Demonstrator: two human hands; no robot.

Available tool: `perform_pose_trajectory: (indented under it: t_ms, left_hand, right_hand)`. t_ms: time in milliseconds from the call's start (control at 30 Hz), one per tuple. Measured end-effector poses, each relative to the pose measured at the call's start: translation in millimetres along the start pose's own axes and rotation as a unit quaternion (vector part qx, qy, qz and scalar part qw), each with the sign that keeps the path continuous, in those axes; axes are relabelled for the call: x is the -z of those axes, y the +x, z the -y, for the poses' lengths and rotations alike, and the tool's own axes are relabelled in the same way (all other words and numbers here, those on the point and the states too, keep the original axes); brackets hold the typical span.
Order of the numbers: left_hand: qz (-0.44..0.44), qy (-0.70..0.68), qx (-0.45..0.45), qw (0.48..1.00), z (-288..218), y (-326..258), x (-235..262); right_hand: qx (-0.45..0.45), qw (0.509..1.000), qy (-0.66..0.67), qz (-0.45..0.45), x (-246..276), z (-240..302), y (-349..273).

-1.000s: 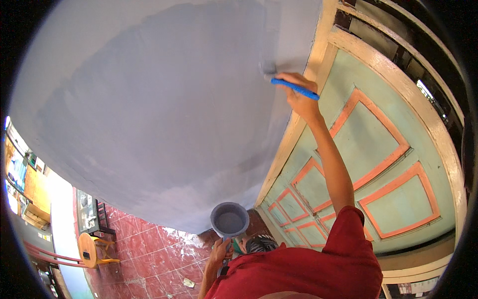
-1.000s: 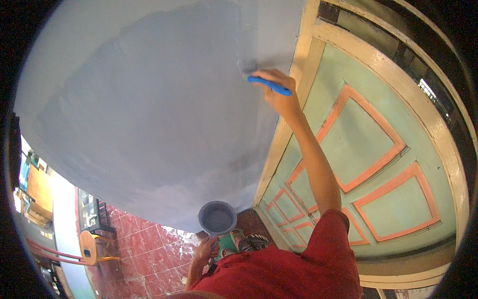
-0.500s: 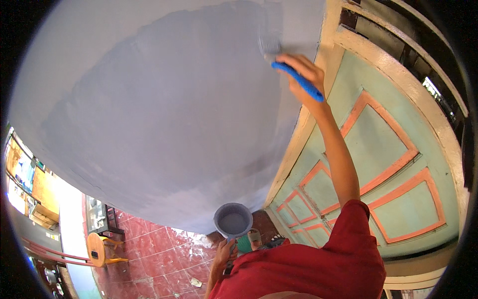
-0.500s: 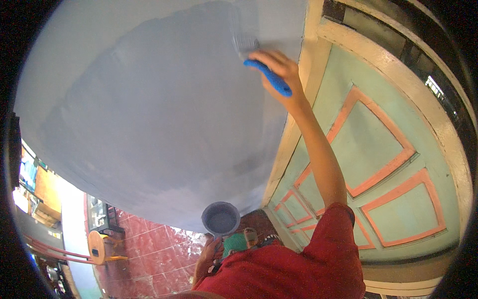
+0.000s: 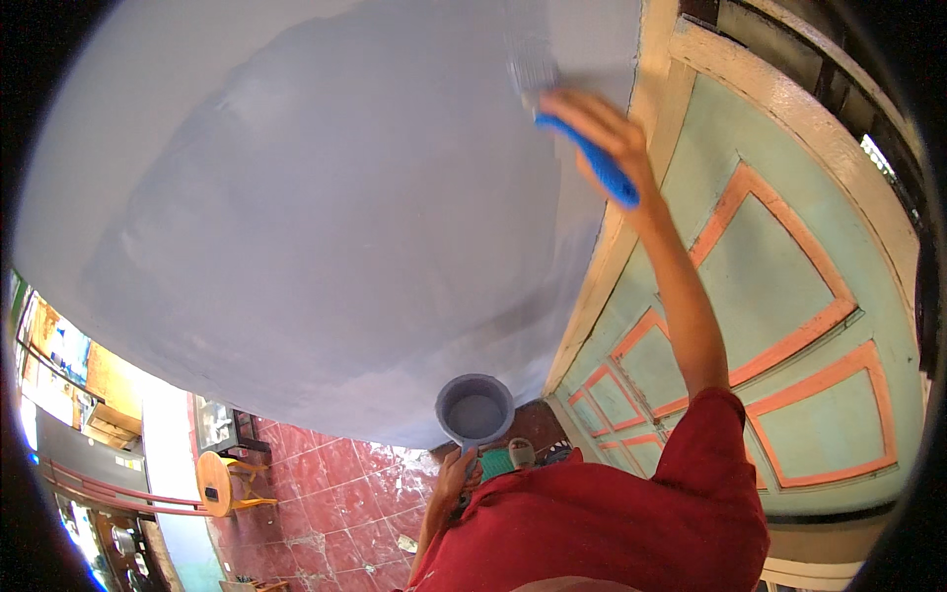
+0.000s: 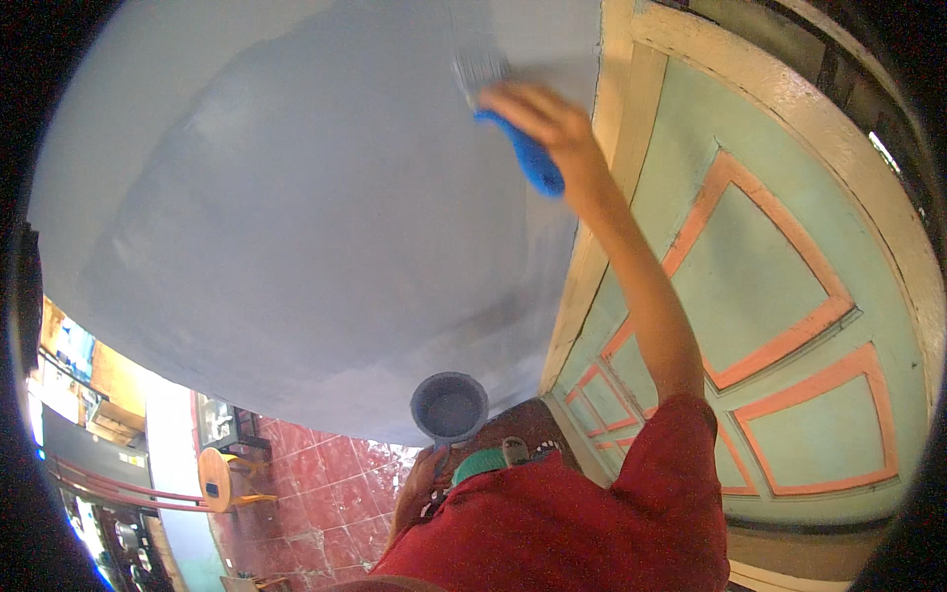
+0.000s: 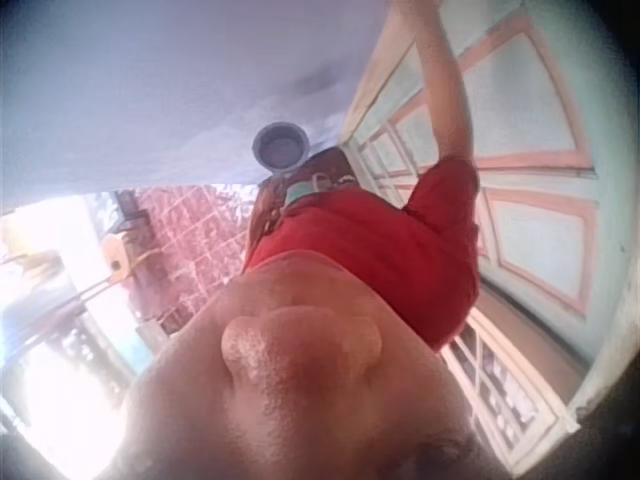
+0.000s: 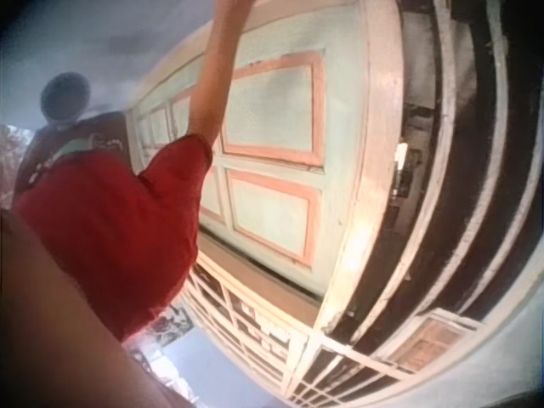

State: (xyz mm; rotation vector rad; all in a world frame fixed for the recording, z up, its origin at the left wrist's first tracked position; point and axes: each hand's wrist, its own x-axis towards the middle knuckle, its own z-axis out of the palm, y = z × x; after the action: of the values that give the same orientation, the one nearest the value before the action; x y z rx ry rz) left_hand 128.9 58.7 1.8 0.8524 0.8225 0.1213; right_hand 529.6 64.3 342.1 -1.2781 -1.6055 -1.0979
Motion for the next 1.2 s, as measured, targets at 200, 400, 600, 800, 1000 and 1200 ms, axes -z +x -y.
perform_pose_trajectory:
  t_ms: [200,400,600,800,1000,1200]
  left_hand:
    - [-0.066,0.035,-0.006,0.997,-22.0,0.8,-30.4]
    - [-0.025,0.057,0.011,0.998,-18.6,14.5,-21.2]
    - [-0.025,0.014,0.021,0.999,-24.3,18.5,-29.4]
    - [-0.044,0.071,0.016,0.996,-44.9,19.5,-44.5]
    - [-0.052,0.125,0.019,0.991,-33.7,32.1,-35.3]
    - [0.025,0.085,0.018,0.996,-50.9,23.7,-53.5]
  right_hand:
    - [-0.13,0.967,0.137,0.171,0.0,1.3,-89.5]
    - [-0.07,0.991,0.001,0.116,20.0,-36.8,31.0]
    - [0.07,0.994,-0.037,-0.069,15.6,-28.0,62.5]
    - [-0.13,0.984,0.097,0.075,-13.5,-2.1,-109.0]
    - [-0.246,0.948,0.204,0.009,-3.2,60.5,-156.5]
    - [-0.366,0.848,0.315,0.218,1.4,123.7,-211.5]
